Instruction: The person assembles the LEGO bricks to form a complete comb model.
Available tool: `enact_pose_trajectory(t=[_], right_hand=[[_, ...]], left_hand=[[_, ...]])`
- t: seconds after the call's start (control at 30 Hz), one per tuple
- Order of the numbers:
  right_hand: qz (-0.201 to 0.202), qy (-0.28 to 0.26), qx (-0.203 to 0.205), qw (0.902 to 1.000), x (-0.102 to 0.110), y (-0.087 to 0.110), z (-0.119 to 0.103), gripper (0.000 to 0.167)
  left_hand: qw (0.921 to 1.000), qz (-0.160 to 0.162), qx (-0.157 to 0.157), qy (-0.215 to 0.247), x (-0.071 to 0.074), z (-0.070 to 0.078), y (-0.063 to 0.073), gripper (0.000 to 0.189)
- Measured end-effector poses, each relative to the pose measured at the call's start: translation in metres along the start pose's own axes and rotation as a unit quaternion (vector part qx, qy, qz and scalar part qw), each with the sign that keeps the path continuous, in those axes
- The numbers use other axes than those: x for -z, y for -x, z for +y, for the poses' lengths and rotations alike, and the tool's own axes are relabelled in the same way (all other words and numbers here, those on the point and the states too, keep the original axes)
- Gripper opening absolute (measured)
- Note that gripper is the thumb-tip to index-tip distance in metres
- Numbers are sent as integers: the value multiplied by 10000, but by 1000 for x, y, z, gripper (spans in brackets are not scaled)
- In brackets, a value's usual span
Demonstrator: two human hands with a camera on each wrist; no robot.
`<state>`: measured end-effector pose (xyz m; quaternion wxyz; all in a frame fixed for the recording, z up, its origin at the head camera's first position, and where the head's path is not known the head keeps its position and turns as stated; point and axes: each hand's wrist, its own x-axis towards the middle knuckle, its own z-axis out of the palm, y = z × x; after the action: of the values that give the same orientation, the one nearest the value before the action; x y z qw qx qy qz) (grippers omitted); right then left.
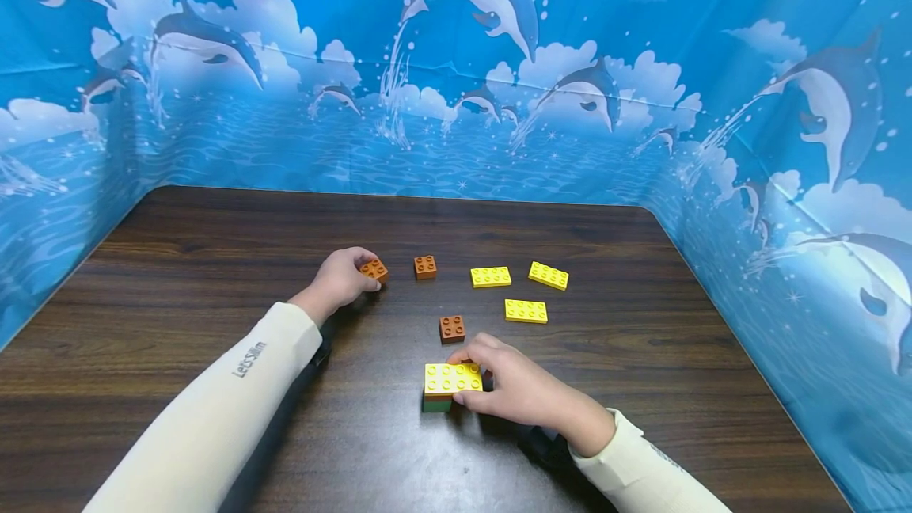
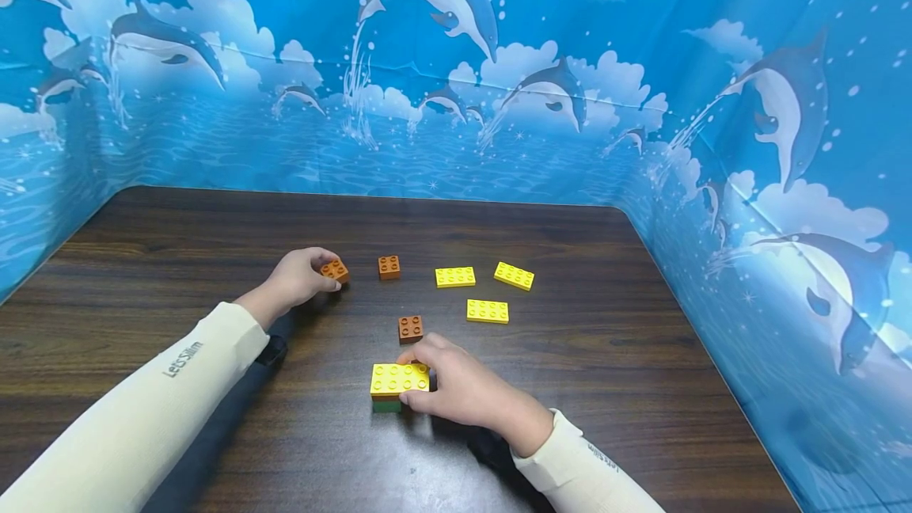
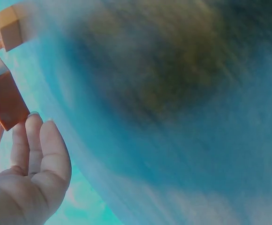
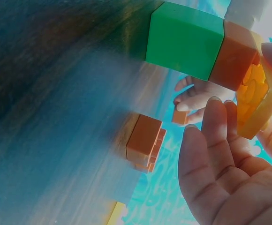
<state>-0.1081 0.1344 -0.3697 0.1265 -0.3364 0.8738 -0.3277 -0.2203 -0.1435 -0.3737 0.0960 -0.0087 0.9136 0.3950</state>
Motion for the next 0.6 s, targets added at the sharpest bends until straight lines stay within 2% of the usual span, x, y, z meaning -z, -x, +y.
enact_pose_trajectory(t=[0.3,0.6], right_hand=[[7,11,-1,10000,0,-1,0,32],[-36,1,-94,9999,1,-1,-1,32]], left_hand=[[9997,44,-247,-31,7,4,8,45],[9987,-3,-444,242,9,4,20,44]])
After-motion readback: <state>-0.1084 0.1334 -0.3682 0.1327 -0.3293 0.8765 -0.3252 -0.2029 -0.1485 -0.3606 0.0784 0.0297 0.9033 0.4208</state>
